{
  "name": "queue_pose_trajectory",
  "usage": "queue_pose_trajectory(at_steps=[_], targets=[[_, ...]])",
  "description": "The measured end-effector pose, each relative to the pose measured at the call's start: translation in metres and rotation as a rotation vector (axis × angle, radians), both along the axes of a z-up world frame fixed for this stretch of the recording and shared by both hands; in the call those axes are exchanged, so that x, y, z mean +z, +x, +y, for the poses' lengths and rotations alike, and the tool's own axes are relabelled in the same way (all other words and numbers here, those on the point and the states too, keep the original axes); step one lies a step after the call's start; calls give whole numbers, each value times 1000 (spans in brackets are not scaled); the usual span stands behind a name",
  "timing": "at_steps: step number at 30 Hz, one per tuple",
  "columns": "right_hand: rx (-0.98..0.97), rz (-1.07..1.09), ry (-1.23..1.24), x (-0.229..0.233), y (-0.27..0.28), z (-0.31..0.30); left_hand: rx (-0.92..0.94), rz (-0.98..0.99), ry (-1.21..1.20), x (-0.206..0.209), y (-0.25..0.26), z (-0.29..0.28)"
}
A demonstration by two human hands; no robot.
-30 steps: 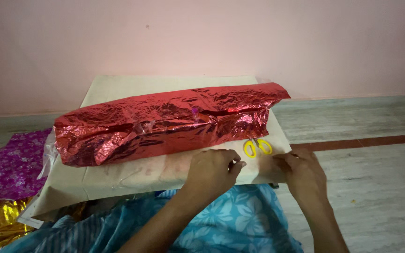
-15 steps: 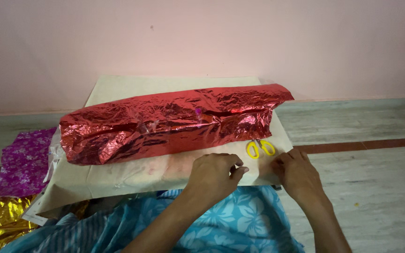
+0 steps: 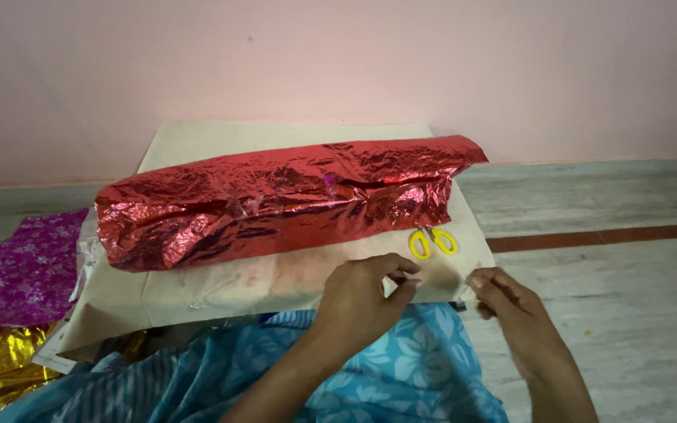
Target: The person wraps a small cardboard box with red metallic foil. They place the box on the foil, fold the foil around it, and secure the folds with clear tape.
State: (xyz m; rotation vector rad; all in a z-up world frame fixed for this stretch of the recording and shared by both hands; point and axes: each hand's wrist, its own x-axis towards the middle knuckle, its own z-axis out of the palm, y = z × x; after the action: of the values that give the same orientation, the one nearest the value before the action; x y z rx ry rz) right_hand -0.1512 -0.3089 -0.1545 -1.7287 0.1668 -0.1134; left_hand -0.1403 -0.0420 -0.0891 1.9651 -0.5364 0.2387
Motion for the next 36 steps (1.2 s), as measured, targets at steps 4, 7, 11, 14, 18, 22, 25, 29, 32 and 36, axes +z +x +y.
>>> queue_pose_trajectory(at_steps=[4,7,11,14,18,22,25,29,32,36], targets=[[58,-15,154,6,-10,27,-106,274,-243,-1,-17,-11],[58,-60,59,21,-19,45,-127,234,-301,-6,-25,-11],[32,-39,-35,37,-26,64,0,320,-241,-13,-24,-5],[3,24,-76,48,-29,74,25,376,-185,-14,-21,4],[-78,-94,-191,63,-32,81,15,318,-225,-7,-20,14],[24,-20,-90,67,-29,90,29,350,-71,5,-25,23],[100,-8,-139,62,-25,97,18,264,-11,15,-29,31],[175,-20,-110,56,-18,98,53,98,37,25,-27,41],[193,-57,-145,52,-16,96,63,77,45,34,-22,49],[159,-57,-192,56,-13,101,78,46,71,52,-15,62]])
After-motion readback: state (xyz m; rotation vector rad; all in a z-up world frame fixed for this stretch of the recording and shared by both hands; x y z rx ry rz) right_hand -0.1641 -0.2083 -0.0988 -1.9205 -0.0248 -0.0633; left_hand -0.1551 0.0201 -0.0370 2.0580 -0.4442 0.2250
